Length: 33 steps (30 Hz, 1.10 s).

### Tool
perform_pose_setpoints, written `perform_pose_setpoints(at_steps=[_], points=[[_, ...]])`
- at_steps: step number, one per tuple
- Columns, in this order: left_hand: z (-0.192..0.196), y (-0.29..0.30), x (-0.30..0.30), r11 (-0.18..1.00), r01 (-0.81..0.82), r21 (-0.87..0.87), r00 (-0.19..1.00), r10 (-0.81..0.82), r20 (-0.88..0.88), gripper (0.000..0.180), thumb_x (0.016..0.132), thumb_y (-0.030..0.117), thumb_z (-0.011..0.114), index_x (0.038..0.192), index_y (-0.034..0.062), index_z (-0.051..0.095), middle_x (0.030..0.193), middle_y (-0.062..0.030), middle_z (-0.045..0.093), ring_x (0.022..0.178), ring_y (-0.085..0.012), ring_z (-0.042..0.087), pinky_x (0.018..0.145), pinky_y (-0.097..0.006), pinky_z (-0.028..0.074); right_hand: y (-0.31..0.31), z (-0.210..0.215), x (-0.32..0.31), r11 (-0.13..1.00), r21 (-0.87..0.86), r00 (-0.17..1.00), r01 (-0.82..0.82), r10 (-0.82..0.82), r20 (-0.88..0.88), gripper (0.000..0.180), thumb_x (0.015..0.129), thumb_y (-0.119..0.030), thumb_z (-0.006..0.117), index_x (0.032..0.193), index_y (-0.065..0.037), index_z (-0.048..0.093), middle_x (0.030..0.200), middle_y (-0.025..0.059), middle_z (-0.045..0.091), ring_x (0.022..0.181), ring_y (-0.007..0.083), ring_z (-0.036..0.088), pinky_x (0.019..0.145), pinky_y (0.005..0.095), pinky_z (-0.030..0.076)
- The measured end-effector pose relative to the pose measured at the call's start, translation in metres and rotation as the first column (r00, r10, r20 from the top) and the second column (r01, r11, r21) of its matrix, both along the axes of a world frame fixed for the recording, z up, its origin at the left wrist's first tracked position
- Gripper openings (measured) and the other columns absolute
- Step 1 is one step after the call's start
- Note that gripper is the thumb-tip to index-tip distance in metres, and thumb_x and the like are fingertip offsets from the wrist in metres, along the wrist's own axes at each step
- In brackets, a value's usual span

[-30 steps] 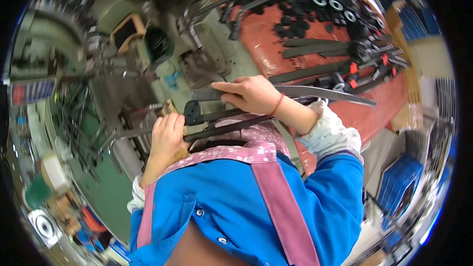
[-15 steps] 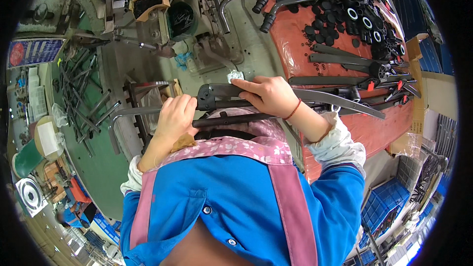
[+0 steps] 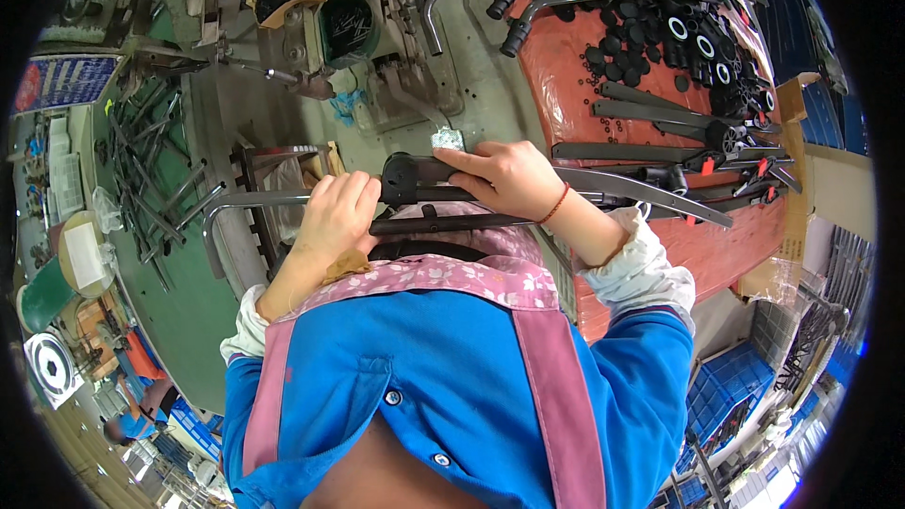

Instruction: The person repeatedly picks up metal frame pieces and black plastic end caps, inserts the caps onto the frame ends, and places the assembled units on a nearby table. The process is continuous and repetitive throughout the clip.

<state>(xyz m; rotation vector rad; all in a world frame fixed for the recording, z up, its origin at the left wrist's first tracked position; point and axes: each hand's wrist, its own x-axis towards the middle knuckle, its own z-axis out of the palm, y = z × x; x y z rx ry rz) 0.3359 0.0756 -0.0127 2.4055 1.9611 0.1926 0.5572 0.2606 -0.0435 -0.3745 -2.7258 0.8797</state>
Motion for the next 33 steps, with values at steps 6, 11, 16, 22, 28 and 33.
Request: perform_pose_setpoints(at_steps=[6, 11, 16, 22, 28, 33], points=[[0.016, 0.009, 0.003, 0.989, -0.028, -0.143, 0.99, 0.047, 0.132, 0.087, 0.059, 0.027, 0.088, 0.13, -0.0042, 0.047, 0.098, -0.0114, 0.058, 0.092, -0.0285, 0.06, 0.08, -0.038, 0.046, -0.003, -0.004, 0.003, 1.0, 0.001, 1.0, 0.006, -0.006, 0.001, 0.038, 0.087, -0.028, 0.068, 0.124, -0.02, 0.068, 0.065, 0.0075, 0.054, 0.054, 0.0285, 0.057, 0.052, 0.04, 0.047], [0.019, 0.022, -0.003, 0.937, -0.136, -0.321, 0.869, 0.268, 0.415, 0.06, 0.086, 0.043, 0.067, 0.135, 0.0126, 0.051, 0.088, -0.0182, 0.067, 0.085, -0.0378, 0.065, 0.075, -0.047, 0.05, -0.005, -0.005, 0.006, 1.0, 0.026, 1.0, -0.006, 0.007, -0.009, 0.038, 0.088, -0.029, 0.068, 0.124, -0.02, 0.068, 0.064, 0.0071, 0.053, 0.053, 0.0278, 0.056, 0.051, 0.0399, 0.046], [0.007, 0.03, 0.0, 0.891, -0.23, -0.392, 0.857, 0.377, 0.353, 0.041, 0.096, 0.043, 0.056, 0.131, 0.0223, 0.057, 0.072, -0.014, 0.065, 0.074, -0.0359, 0.066, 0.066, -0.046, 0.05, -0.005, -0.009, 0.011, 0.998, 0.066, 1.0, -0.005, 0.007, -0.028, 0.038, 0.088, -0.029, 0.068, 0.125, -0.02, 0.068, 0.064, 0.0063, 0.051, 0.051, 0.0264, 0.054, 0.049, 0.0392, 0.046], [0.006, 0.038, -0.003, 0.842, -0.239, -0.484, 0.829, 0.436, 0.349, 0.041, 0.094, 0.045, 0.059, 0.129, 0.0238, 0.06, 0.065, -0.0123, 0.061, 0.067, -0.032, 0.064, 0.063, -0.042, 0.048, -0.007, -0.011, 0.019, 0.989, 0.14, 0.998, -0.037, 0.03, 0.051, 0.05, 0.085, -0.028, 0.069, 0.134, -0.02, 0.06, 0.074, 0.0068, 0.054, 0.062, 0.0266, 0.057, 0.057, 0.0395, 0.048], [-0.004, 0.035, -0.005, 0.853, -0.244, -0.461, 0.795, 0.449, 0.409, 0.041, 0.092, 0.044, 0.06, 0.128, 0.0241, 0.063, 0.064, -0.0109, 0.061, 0.064, -0.0312, 0.063, 0.061, -0.041, 0.047, -0.005, -0.006, 0.055, 0.99, 0.14, 0.99, -0.019, -0.001, 0.141, 0.076, 0.074, -0.027, 0.076, 0.143, -0.016, 0.048, 0.092, 0.0091, 0.054, 0.083, 0.0286, 0.057, 0.073, 0.0422, 0.047], [-0.009, 0.034, -0.006, 0.855, -0.254, -0.453, 0.803, 0.447, 0.394, 0.041, 0.092, 0.045, 0.06, 0.127, 0.0238, 0.064, 0.067, -0.0126, 0.062, 0.066, -0.0326, 0.063, 0.062, -0.042, 0.048, 0.005, -0.016, 0.074, 0.983, 0.18, 0.973, -0.037, -0.006, 0.229, 0.095, 0.063, -0.026, 0.08, 0.149, -0.017, 0.041, 0.092, 0.0107, 0.051, 0.08, 0.0297, 0.057, 0.069, 0.0425, 0.047]])
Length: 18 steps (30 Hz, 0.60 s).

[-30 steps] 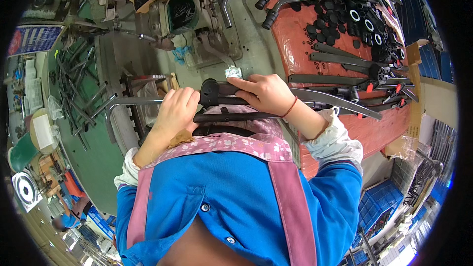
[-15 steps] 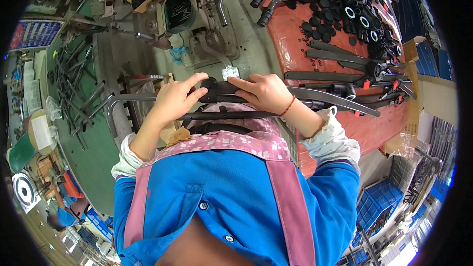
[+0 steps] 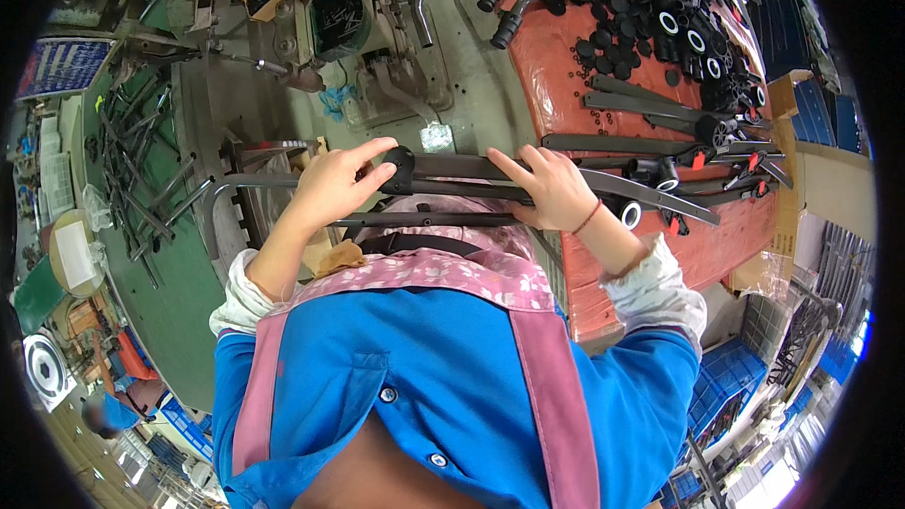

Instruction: The person repeatedly picks up metal frame pieces and black plastic end caps, inserts the caps onto the frame ends, and places the assembled units on a nearby table. The process is continuous and repetitive throughout the clip.

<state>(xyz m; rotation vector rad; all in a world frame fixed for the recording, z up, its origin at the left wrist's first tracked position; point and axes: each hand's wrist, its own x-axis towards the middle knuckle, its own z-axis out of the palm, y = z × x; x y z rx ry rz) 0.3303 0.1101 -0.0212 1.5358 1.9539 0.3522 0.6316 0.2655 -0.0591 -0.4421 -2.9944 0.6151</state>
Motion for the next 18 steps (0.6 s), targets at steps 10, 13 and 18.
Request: perform_pose_setpoints(at_steps=[10, 13, 18], points=[[-0.001, -0.004, -0.01, 0.993, -0.034, 0.109, 0.998, 0.04, -0.049, 0.031, 0.098, 0.039, 0.055, 0.12, 0.0236, 0.068, 0.065, -0.0131, 0.064, 0.066, -0.0353, 0.065, 0.06, -0.044, 0.05, 0.003, 0.0, -0.021, 0.998, -0.054, 0.999, -0.044, 0.043, -0.012, 0.098, 0.057, -0.028, 0.082, 0.147, -0.019, 0.044, 0.079, 0.009, 0.047, 0.067, 0.0293, 0.057, 0.058, 0.0423, 0.047], [-0.008, -0.011, -0.02, 0.985, -0.072, 0.158, 0.997, 0.076, -0.023, 0.029, 0.098, 0.039, 0.055, 0.119, 0.0243, 0.068, 0.065, -0.013, 0.064, 0.065, -0.035, 0.065, 0.059, -0.044, 0.049, 0.001, 0.008, -0.036, 0.998, -0.019, 0.998, -0.059, 0.059, -0.012, 0.097, 0.057, -0.028, 0.081, 0.147, -0.02, 0.045, 0.078, 0.0091, 0.047, 0.067, 0.0289, 0.057, 0.057, 0.0418, 0.047], [-0.005, -0.023, -0.042, 0.978, -0.14, 0.156, 0.99, 0.141, -0.001, 0.026, 0.098, 0.04, 0.053, 0.114, 0.0241, 0.067, 0.072, -0.0136, 0.068, 0.07, -0.0364, 0.067, 0.062, -0.046, 0.052, 0.001, 0.033, -0.07, 0.993, 0.062, 0.993, -0.106, 0.102, 0.054, 0.093, 0.059, -0.027, 0.077, 0.146, -0.021, 0.046, 0.078, 0.0098, 0.047, 0.065, 0.0291, 0.056, 0.056, 0.0424, 0.048]])
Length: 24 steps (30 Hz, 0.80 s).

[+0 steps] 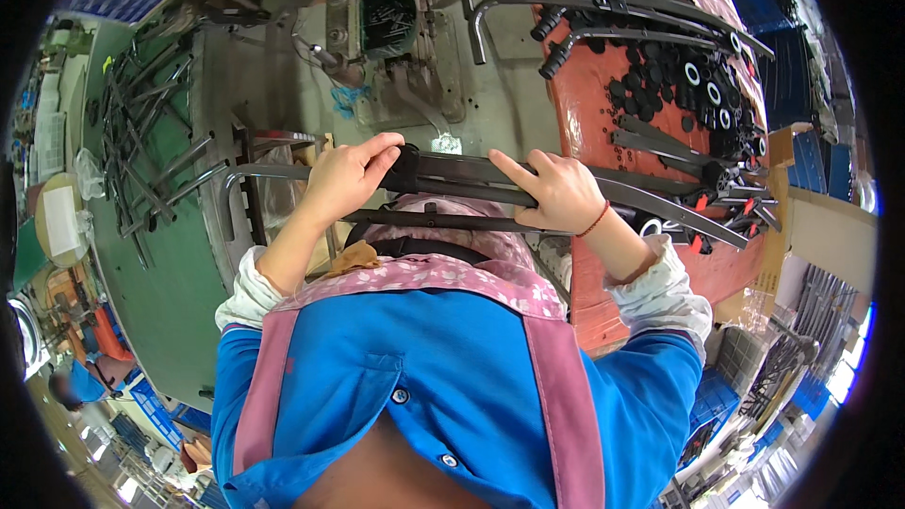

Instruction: The person repeatedly picks up metal frame pieces and black plastic end caps, inserts the caps onto the frame ends, and places the assembled units on a nearby table. The process is continuous and repetitive throughout the clip.

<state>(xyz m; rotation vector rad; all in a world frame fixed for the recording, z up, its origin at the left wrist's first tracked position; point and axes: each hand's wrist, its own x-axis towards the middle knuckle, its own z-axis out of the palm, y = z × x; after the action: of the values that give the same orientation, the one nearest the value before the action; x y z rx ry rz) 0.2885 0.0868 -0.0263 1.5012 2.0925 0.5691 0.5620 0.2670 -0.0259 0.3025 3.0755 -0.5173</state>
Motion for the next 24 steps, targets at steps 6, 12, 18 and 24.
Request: perform_pose_setpoints(at_steps=[6, 12, 18, 24], points=[[0.005, -0.016, -0.045, 0.989, -0.055, 0.136, 0.999, 0.054, 0.008, 0.024, 0.097, 0.038, 0.056, 0.114, 0.0236, 0.068, 0.063, -0.0116, 0.063, 0.063, -0.0336, 0.064, 0.057, -0.042, 0.049, -0.003, 0.027, -0.054, 0.997, 0.061, 0.999, -0.052, 0.051, 0.005, 0.089, 0.06, -0.027, 0.072, 0.145, -0.018, 0.048, 0.076, 0.0109, 0.048, 0.064, 0.0305, 0.057, 0.056, 0.043, 0.048], [0.031, -0.019, -0.102, 0.974, -0.09, 0.21, 0.996, 0.094, -0.01, 0.024, 0.097, 0.038, 0.057, 0.111, 0.0222, 0.069, 0.066, -0.0111, 0.064, 0.065, -0.0337, 0.065, 0.057, -0.041, 0.049, -0.007, 0.059, -0.113, 0.993, 0.11, 0.999, -0.051, 0.052, -0.002, 0.088, 0.058, -0.025, 0.071, 0.143, -0.014, 0.05, 0.076, 0.0117, 0.049, 0.064, 0.0321, 0.057, 0.058, 0.0433, 0.048], [0.065, -0.001, -0.148, 0.977, -0.099, 0.189, 0.994, 0.105, -0.021, 0.028, 0.097, 0.04, 0.055, 0.11, 0.0206, 0.069, 0.066, -0.0116, 0.063, 0.066, -0.0338, 0.064, 0.06, -0.041, 0.049, 0.004, 0.088, -0.155, 0.989, 0.142, 0.999, -0.041, 0.046, -0.03, 0.091, 0.058, -0.026, 0.071, 0.145, -0.014, 0.048, 0.079, 0.0123, 0.05, 0.067, 0.0332, 0.058, 0.06, 0.0444, 0.049], [0.075, 0.033, -0.168, 0.98, -0.112, 0.166, 0.992, 0.121, -0.04, 0.035, 0.096, 0.045, 0.052, 0.106, 0.0176, 0.072, 0.08, -0.0137, 0.069, 0.079, -0.0367, 0.066, 0.067, -0.046, 0.052, 0.042, 0.091, -0.173, 0.985, 0.168, 0.994, -0.042, 0.058, -0.091, 0.09, 0.057, -0.027, 0.07, 0.144, -0.013, 0.049, 0.083, 0.0146, 0.055, 0.071, 0.0339, 0.059, 0.064, 0.0434, 0.05]])
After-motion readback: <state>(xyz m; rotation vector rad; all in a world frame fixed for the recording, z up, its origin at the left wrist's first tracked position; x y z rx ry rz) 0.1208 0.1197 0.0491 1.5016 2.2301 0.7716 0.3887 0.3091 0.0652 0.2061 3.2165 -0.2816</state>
